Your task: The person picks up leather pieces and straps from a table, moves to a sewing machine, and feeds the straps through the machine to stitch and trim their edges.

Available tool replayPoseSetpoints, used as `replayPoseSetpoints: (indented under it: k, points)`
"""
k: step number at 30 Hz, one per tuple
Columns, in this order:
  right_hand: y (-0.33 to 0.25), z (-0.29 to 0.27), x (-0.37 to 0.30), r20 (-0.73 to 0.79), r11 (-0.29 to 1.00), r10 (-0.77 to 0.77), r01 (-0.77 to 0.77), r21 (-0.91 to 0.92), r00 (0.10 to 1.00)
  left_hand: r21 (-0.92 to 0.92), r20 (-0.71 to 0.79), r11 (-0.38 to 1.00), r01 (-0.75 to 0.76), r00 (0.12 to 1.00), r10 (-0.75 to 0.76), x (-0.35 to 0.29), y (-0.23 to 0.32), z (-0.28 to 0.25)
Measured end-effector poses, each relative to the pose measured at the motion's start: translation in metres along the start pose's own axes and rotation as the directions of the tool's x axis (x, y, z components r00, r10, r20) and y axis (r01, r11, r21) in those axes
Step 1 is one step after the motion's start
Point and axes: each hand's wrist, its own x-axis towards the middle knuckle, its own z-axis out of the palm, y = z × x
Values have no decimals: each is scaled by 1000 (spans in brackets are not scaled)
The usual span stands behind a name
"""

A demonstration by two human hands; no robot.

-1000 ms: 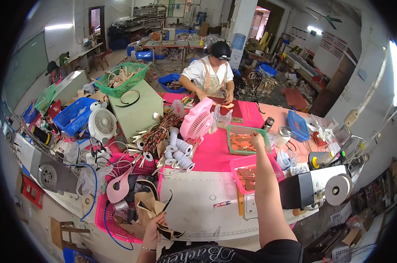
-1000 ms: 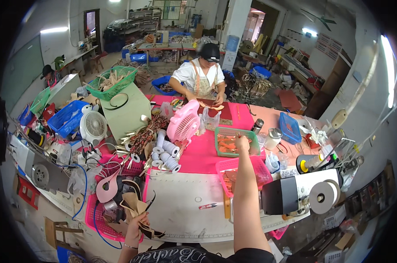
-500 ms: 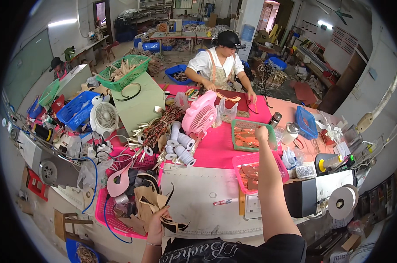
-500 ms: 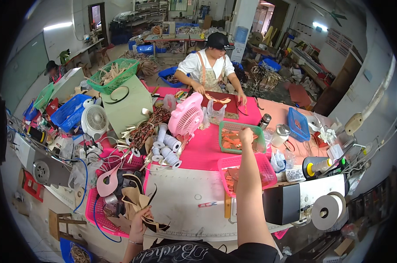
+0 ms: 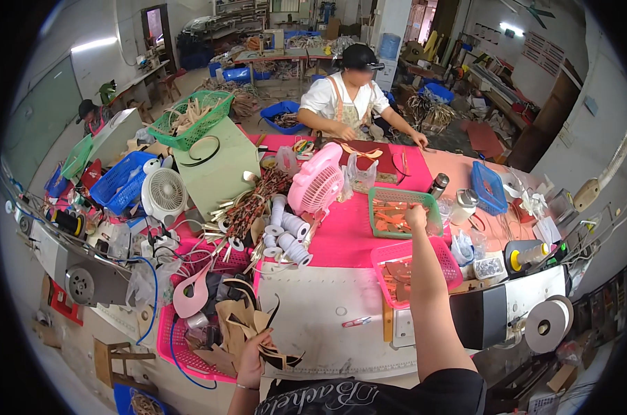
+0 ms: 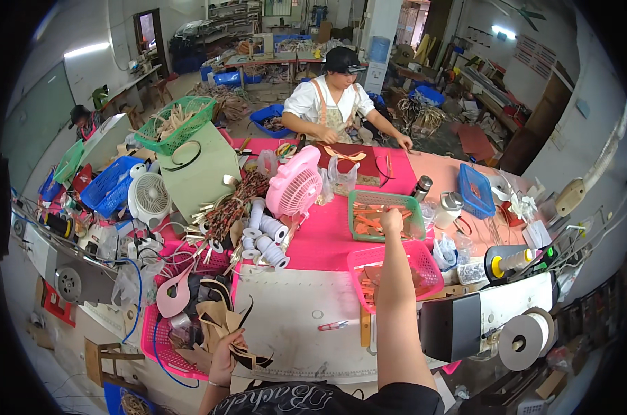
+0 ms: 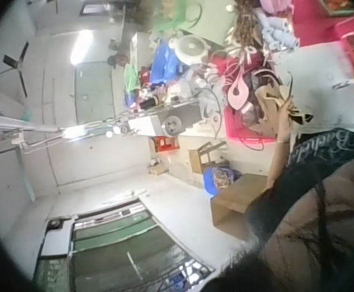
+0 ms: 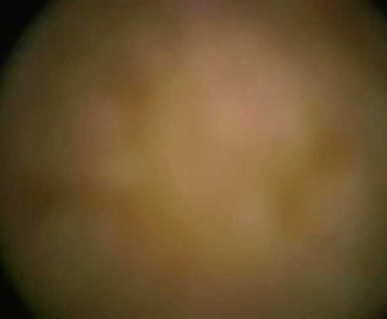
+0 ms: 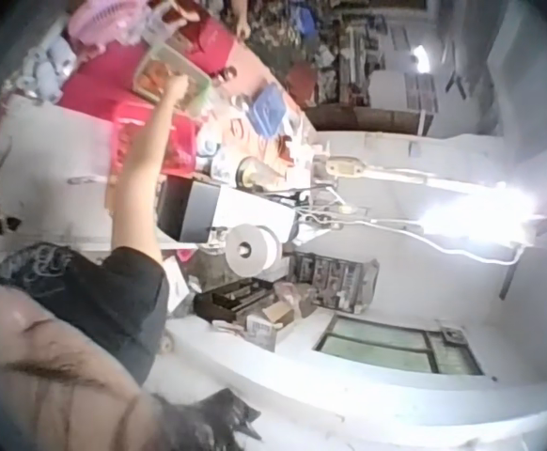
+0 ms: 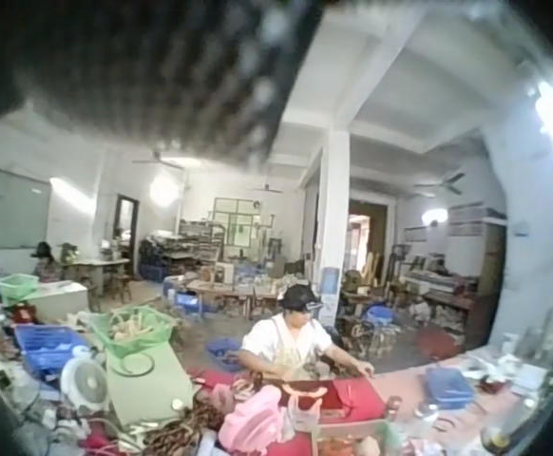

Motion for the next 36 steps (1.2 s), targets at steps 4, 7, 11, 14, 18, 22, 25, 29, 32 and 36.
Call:
replayPoseSetpoints:
  k: [4,7,11,14,18,22,25,29,32,36]
  points:
    - [-9,0,-13,39,999,29,-28,-33,999,-30,-11,999,30,999,-30,4,2,5]
    - [-11,0,-20,-2,999,26,-26,-28,1000,-17,8,999,39,999,-39,7,1,5]
    - [-12,-5,-29,29,999,49,-49,12,998,19,2,999,46,999,-46,7,3,13]
    - [-26,-8,-42,116,994,68,-77,74,991,-14,-12,998,55,998,-55,5,4,13]
    - [21,28,-5,-89,1000,-11,13,28,996,57,-7,998,42,999,-42,10,2,21]
    - [27,50,2,68,873,115,-133,469,991,63,-30,998,27,999,-26,12,1,21]
    - [-5,48,-14,243,669,91,-240,704,966,81,-39,996,27,999,-24,11,2,17]
    - [-45,51,-4,283,632,-18,-208,746,959,60,-9,996,68,998,-68,9,2,16]
    - [-69,60,-2,324,677,-43,-210,705,945,-13,-31,999,51,998,-51,6,4,17]
    - [-64,71,20,388,674,-67,-245,697,919,-37,-29,998,40,999,-41,9,6,19]
